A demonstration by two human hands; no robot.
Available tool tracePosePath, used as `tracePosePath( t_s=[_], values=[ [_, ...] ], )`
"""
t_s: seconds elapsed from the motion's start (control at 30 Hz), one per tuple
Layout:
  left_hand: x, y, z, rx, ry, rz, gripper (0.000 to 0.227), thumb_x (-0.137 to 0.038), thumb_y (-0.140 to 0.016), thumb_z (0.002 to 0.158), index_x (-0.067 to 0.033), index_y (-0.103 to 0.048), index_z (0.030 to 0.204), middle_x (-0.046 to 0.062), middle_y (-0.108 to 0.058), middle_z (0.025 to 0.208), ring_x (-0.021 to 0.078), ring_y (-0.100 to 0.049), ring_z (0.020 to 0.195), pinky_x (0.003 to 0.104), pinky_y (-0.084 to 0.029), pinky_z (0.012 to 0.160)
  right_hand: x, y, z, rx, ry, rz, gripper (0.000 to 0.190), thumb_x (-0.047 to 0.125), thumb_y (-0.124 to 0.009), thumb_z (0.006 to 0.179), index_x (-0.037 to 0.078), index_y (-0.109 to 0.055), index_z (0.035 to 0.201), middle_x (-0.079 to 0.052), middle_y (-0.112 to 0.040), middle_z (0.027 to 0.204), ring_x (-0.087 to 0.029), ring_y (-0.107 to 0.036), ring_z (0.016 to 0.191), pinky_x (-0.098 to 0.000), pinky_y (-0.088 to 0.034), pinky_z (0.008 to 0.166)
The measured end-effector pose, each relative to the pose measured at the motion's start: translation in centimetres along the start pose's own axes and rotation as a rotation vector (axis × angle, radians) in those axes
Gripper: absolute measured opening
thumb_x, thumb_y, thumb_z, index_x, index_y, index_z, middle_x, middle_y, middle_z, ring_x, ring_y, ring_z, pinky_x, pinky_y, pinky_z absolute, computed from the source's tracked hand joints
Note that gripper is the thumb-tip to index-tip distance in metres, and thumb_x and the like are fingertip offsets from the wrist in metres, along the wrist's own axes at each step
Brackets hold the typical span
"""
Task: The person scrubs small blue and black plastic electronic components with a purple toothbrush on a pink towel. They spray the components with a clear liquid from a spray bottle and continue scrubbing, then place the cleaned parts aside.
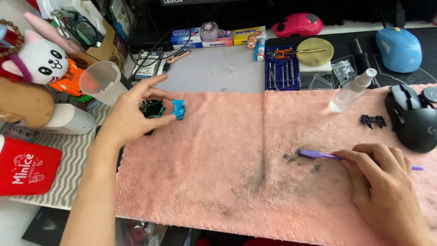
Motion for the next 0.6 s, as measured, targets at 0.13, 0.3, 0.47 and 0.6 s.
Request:
tracePosePath(
  t_s=[0.13,0.3,0.47,0.6],
  values=[
    [-0.2,-1.2,0.7,0.016,-0.02,0.06,0.083,-0.02,-0.086,0.076,-0.0165,-0.049,0.15,-0.002,-0.077,0.116,0.0123,-0.066,0.103,0.03,-0.042,0.105,0.3,0.2,0.1,-0.009,0.004,0.022,0.025,0.012,-0.061,0.102,0.019,-0.073,0.124,-0.008,-0.063,0.116,-0.031,-0.059,0.096,-0.0428,-0.045,0.098],
    [-0.4,-2.5,2.2,0.107,-0.026,0.154,0.082,-0.018,-0.085,0.076,-0.0222,-0.048,0.148,-0.007,-0.078,0.116,0.0113,-0.067,0.105,0.038,-0.028,0.116,0.1,0.2,0.1,-0.002,0.005,0.047,0.027,0.011,-0.061,0.101,0.018,-0.073,0.124,-0.008,-0.062,0.116,-0.031,-0.058,0.098,-0.0434,-0.045,0.099],
    [-0.6,-2.5,2.5,0.134,0.003,0.019,0.082,-0.008,-0.083,0.077,-0.0161,-0.047,0.15,0.002,-0.077,0.117,0.0096,-0.069,0.091,0.024,-0.052,0.079,0.4,0.4,0.3,-0.005,0.003,0.049,0.025,0.012,-0.062,0.101,0.018,-0.073,0.122,-0.008,-0.064,0.116,-0.03,-0.058,0.099,-0.0441,-0.044,0.099],
    [0.0,-2.5,2.3,0.134,0.06,0.123,0.084,-0.014,-0.082,0.075,-0.0226,-0.048,0.152,-0.004,-0.074,0.112,0.0113,-0.06,0.073,0.03,-0.04,0.099,0.5,0.6,0.4,0.007,-0.003,0.045,0.024,0.012,-0.06,0.102,0.018,-0.073,0.122,-0.006,-0.064,0.115,-0.031,-0.056,0.1,-0.0439,-0.044,0.099]
  ],
)
Point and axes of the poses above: each hand's wrist, its own z-axis towards the middle knuckle, its own y-axis out of the back of the hand, x = y × z, the point moved 1 cm from there along z, towards the middle knuckle
